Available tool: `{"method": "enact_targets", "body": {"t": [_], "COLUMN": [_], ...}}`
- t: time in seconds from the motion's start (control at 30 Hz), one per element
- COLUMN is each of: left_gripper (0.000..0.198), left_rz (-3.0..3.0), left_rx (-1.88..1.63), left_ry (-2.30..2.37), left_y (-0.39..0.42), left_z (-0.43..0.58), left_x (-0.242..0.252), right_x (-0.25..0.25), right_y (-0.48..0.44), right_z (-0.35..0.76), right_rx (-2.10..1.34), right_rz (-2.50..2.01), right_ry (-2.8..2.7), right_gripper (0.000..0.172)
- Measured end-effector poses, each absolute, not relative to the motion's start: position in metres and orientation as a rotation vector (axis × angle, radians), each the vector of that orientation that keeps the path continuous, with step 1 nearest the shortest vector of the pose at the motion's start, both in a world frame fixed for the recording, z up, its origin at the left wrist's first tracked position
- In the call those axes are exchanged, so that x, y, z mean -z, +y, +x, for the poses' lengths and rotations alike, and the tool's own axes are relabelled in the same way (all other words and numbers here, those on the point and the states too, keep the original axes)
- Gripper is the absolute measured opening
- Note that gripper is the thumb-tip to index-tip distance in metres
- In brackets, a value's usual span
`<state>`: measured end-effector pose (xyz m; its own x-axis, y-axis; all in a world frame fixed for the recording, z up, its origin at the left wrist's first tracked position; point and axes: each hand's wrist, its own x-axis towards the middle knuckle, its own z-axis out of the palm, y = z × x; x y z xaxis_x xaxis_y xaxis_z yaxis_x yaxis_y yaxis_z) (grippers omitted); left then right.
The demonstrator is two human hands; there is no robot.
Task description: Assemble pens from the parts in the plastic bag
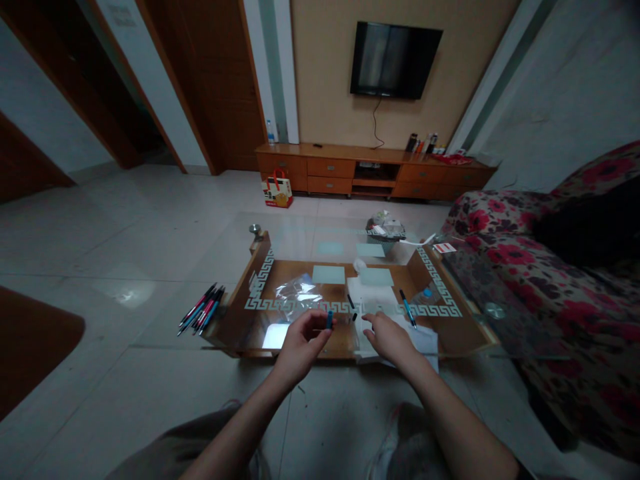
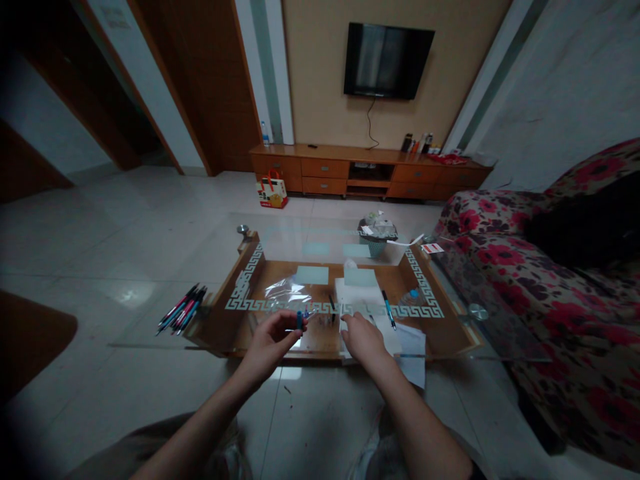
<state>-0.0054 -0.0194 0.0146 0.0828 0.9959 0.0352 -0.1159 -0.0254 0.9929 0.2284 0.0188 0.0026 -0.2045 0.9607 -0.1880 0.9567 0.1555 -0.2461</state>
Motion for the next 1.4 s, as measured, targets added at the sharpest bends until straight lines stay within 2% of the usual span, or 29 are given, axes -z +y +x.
{"method": "enact_targets", "body": {"t": [0.1,0.27,0.47,0.63,0.8,0.97,1.4], "left_gripper": [0.021,0.02,0.02,0.02,0.02,0.02,0.02], "left_rz": [1.18,1.173,1.186,1.205,1.206,1.239,1.215], "left_rx": [-1.215,-1.205,-1.192,-1.169,-1.162,-1.191,-1.171], "left_ry": [1.046,1.054,1.05,1.067,1.069,1.046,1.058], "left_y": [-0.0198,-0.0209,-0.0202,-0.0203,-0.0204,-0.0191,-0.021], "left_z": [-0.0047,-0.0041,-0.0054,-0.0066,-0.0063,-0.006,-0.0051], "left_x": [-0.0172,-0.0207,-0.0169,-0.0145,-0.013,-0.0124,-0.0155], "right_x": [-0.0017,-0.001,-0.0011,0.0022,0.0018,0.0029,0.0071], "right_y": [0.018,0.0189,0.0191,0.0196,0.0199,0.0213,0.0219], "right_z": [0.2284,0.2282,0.2269,0.2274,0.229,0.2259,0.2227], "right_rx": [-0.518,-0.489,-0.471,-0.464,-0.375,-0.4,-0.477], "right_rz": [-1.972,-1.978,-2.019,-2.026,-2.059,-2.22,-2.432], "right_ry": [-2.415,-2.388,-2.401,-2.392,-2.356,-2.308,-2.166], "right_gripper": [0.044,0.032,0.042,0.029,0.032,0.022,0.028]}}
